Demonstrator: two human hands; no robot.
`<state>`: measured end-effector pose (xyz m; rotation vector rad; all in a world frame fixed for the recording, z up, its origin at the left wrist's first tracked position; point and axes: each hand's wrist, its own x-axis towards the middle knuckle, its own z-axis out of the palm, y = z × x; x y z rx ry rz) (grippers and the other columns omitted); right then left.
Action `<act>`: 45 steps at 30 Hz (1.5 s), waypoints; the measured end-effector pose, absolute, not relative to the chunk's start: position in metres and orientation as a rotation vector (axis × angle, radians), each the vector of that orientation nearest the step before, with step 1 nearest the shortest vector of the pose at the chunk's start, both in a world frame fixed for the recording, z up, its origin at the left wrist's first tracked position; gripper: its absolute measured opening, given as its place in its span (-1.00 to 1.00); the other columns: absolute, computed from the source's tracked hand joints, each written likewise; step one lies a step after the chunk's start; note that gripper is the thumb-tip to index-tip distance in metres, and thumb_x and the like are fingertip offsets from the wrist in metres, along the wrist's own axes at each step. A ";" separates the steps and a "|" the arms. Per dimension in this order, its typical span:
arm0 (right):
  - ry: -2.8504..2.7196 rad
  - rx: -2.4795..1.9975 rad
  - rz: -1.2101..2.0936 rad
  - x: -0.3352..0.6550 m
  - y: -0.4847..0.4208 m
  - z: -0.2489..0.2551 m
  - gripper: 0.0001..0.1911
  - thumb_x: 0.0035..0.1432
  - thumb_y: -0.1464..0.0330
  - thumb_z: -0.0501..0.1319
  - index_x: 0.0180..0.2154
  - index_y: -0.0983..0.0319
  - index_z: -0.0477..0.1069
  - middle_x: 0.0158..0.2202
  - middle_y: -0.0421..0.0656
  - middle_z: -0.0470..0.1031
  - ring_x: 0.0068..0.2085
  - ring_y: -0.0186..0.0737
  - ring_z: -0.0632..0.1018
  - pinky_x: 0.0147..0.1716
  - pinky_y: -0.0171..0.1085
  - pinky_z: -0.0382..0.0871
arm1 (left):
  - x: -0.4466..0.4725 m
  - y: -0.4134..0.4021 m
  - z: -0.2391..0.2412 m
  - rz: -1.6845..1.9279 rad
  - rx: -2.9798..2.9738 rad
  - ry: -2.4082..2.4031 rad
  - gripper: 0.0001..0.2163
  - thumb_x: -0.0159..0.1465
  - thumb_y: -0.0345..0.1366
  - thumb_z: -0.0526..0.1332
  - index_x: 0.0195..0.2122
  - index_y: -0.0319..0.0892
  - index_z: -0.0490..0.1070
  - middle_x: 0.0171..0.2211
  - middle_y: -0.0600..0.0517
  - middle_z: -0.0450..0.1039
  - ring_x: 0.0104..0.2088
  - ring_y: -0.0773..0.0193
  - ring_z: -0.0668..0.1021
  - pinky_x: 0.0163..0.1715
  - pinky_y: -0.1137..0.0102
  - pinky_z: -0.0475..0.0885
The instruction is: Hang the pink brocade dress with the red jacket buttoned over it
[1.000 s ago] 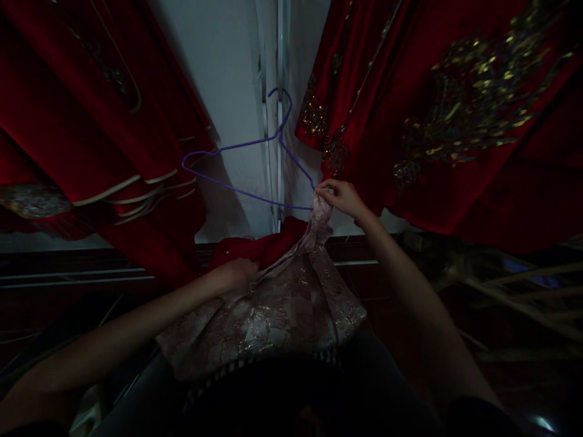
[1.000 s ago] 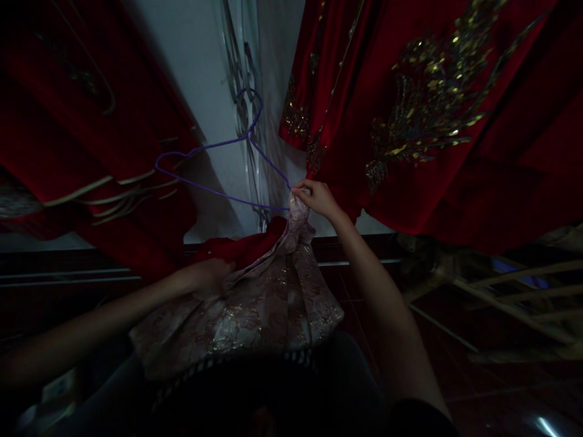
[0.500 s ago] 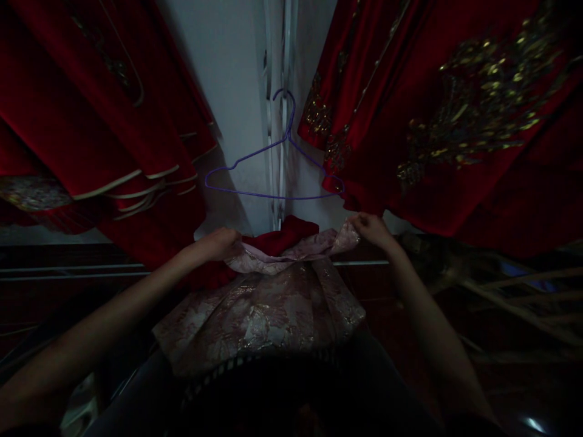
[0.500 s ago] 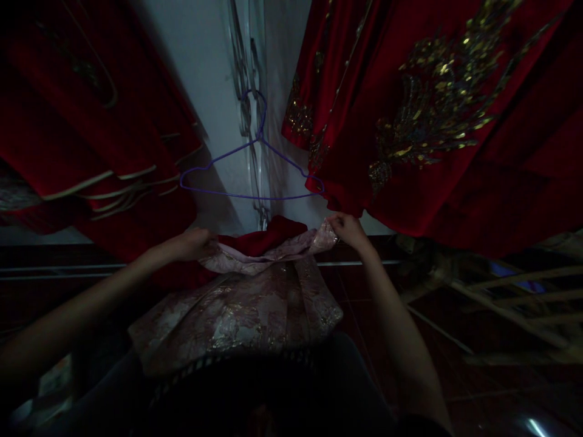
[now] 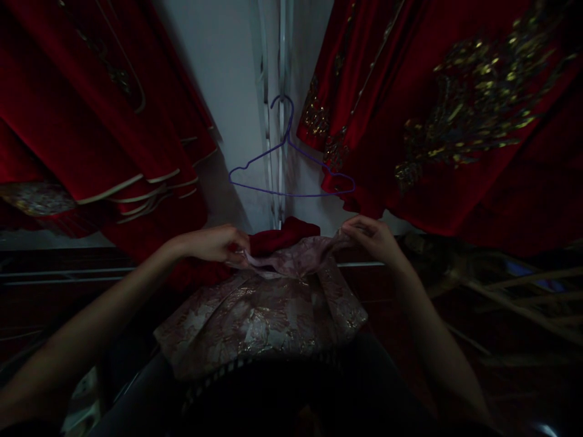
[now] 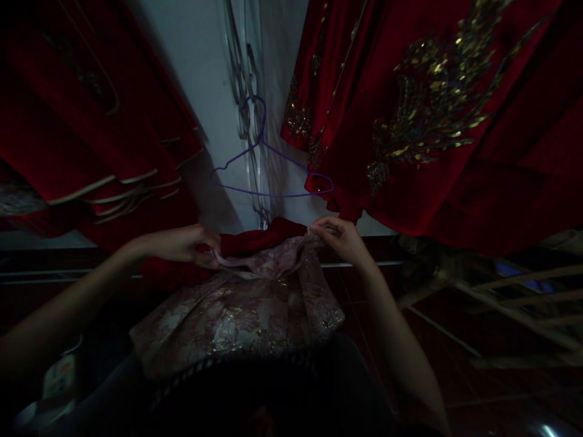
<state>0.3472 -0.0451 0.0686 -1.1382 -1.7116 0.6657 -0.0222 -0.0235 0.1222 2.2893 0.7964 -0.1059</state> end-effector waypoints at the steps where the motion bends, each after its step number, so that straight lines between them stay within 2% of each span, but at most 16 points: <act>1: -1.729 -1.130 0.658 0.344 -0.046 0.071 -0.75 0.06 0.09 0.28 -0.39 0.14 0.48 -0.40 -0.18 0.55 -0.37 -0.23 0.55 -0.35 -0.25 0.49 | -0.021 -0.020 0.122 -0.086 2.289 0.799 -0.76 0.23 -0.13 0.19 -0.23 -0.13 0.55 -0.29 0.00 0.55 -0.28 0.28 0.52 -0.23 0.45 0.37; 3: -1.749 -1.127 0.614 0.339 -0.044 0.077 -0.75 0.08 0.11 0.27 -0.37 0.15 0.49 -0.39 -0.18 0.55 -0.35 -0.22 0.55 -0.34 -0.24 0.48 | -0.020 -0.009 0.121 0.011 2.379 0.813 -0.75 0.24 -0.13 0.17 -0.22 -0.15 0.56 -0.23 -0.03 0.52 -0.23 0.26 0.52 -0.16 0.41 0.38; 5: -1.724 -1.122 0.558 0.337 -0.036 0.081 -0.74 0.08 0.11 0.26 -0.34 0.17 0.48 -0.37 -0.17 0.55 -0.34 -0.21 0.55 -0.33 -0.24 0.47 | -0.017 0.008 0.119 0.181 2.573 0.864 -0.75 0.25 -0.14 0.17 -0.24 -0.16 0.56 -0.07 -0.07 0.46 -0.09 0.20 0.49 -0.03 0.33 0.35; 7: -1.660 -1.115 0.494 0.337 -0.022 0.080 -0.72 0.10 0.11 0.24 -0.34 0.19 0.47 -0.36 -0.17 0.54 -0.32 -0.21 0.54 -0.30 -0.25 0.44 | -0.010 0.026 0.115 0.366 2.783 0.926 -0.78 0.23 -0.16 0.20 -0.28 -0.16 0.57 0.16 -0.09 0.28 0.13 0.08 0.36 0.14 0.19 0.23; 9: -1.579 -1.120 0.420 0.337 -0.008 0.074 -0.73 0.11 0.12 0.22 -0.35 0.20 0.46 -0.37 -0.17 0.53 -0.31 -0.22 0.53 -0.27 -0.25 0.41 | 0.002 0.044 0.109 0.459 2.932 0.937 -0.81 0.20 -0.18 0.24 -0.30 -0.17 0.57 0.33 -0.05 0.02 0.29 -0.01 0.14 0.24 0.06 0.06; 11: -1.514 -1.135 0.365 0.337 0.003 0.065 -0.73 0.11 0.13 0.22 -0.35 0.21 0.46 -0.38 -0.18 0.51 -0.31 -0.24 0.51 -0.26 -0.27 0.39 | 0.016 0.057 0.100 0.461 3.016 0.908 -0.83 0.18 -0.23 0.25 -0.30 -0.18 0.57 0.38 -0.02 -0.17 0.34 -0.03 0.01 0.28 0.00 -0.08; 14: -1.464 -1.173 0.362 0.339 0.008 0.052 -0.72 0.10 0.12 0.21 -0.35 0.21 0.45 -0.40 -0.20 0.50 -0.34 -0.25 0.48 -0.30 -0.28 0.36 | 0.038 0.068 0.085 0.356 3.062 0.890 -0.85 0.15 -0.29 0.25 -0.32 -0.21 0.56 0.40 -0.03 -0.25 0.36 -0.03 -0.05 0.29 -0.06 -0.23; 18: -1.420 -1.221 0.329 0.352 0.008 0.040 -0.72 0.10 0.12 0.21 -0.34 0.20 0.46 -0.37 -0.18 0.51 -0.30 -0.22 0.49 -0.26 -0.27 0.36 | 0.054 0.072 0.072 0.297 2.994 0.987 -0.86 0.11 -0.30 0.26 -0.32 -0.18 0.57 0.37 -0.07 -0.14 0.33 -0.07 0.05 0.25 -0.15 -0.30; 21: -1.333 -1.233 0.311 0.365 0.014 0.032 -0.71 0.08 0.11 0.22 -0.34 0.20 0.46 -0.37 -0.17 0.51 -0.30 -0.21 0.49 -0.23 -0.25 0.36 | 0.050 0.066 0.074 0.323 2.972 0.980 -0.85 0.13 -0.28 0.26 -0.30 -0.15 0.57 0.32 -0.09 0.03 0.29 -0.04 0.13 0.25 -0.17 -0.25; 24: -1.211 -1.254 0.264 0.371 0.023 0.019 -0.68 0.08 0.08 0.21 -0.34 0.21 0.45 -0.37 -0.15 0.50 -0.30 -0.20 0.49 -0.24 -0.24 0.36 | 0.040 0.050 0.082 0.368 2.987 0.926 -0.87 0.17 -0.27 0.24 -0.31 -0.13 0.55 0.29 -0.05 0.09 0.27 0.00 0.16 0.25 -0.15 -0.21; 31: -0.978 -1.235 0.184 0.364 0.049 -0.004 -0.60 0.10 0.01 0.13 -0.32 0.23 0.40 -0.31 -0.13 0.51 -0.25 -0.22 0.51 -0.21 -0.25 0.39 | 0.024 0.011 0.096 0.437 3.065 0.911 -0.88 0.21 -0.30 0.21 -0.30 -0.10 0.55 0.30 -0.01 0.10 0.25 -0.03 0.17 0.21 -0.08 -0.11; 38: -0.929 -1.134 0.370 0.361 0.063 0.008 -0.57 0.04 -0.01 0.17 -0.28 0.22 0.38 -0.26 -0.13 0.50 -0.21 -0.23 0.52 -0.18 -0.25 0.39 | 0.011 0.004 0.102 0.407 3.083 0.949 -0.85 0.24 -0.25 0.19 -0.26 -0.07 0.55 0.31 0.00 0.10 0.24 -0.04 0.18 0.19 -0.08 -0.13; 45: -1.031 -1.133 0.356 0.359 0.068 0.018 -0.59 0.08 -0.02 0.15 -0.28 0.20 0.38 -0.25 -0.14 0.51 -0.23 -0.24 0.53 -0.21 -0.26 0.41 | 0.012 0.007 0.100 0.424 3.099 0.951 -0.85 0.25 -0.25 0.19 -0.29 -0.08 0.56 0.29 0.00 0.13 0.23 -0.03 0.19 0.18 -0.07 -0.13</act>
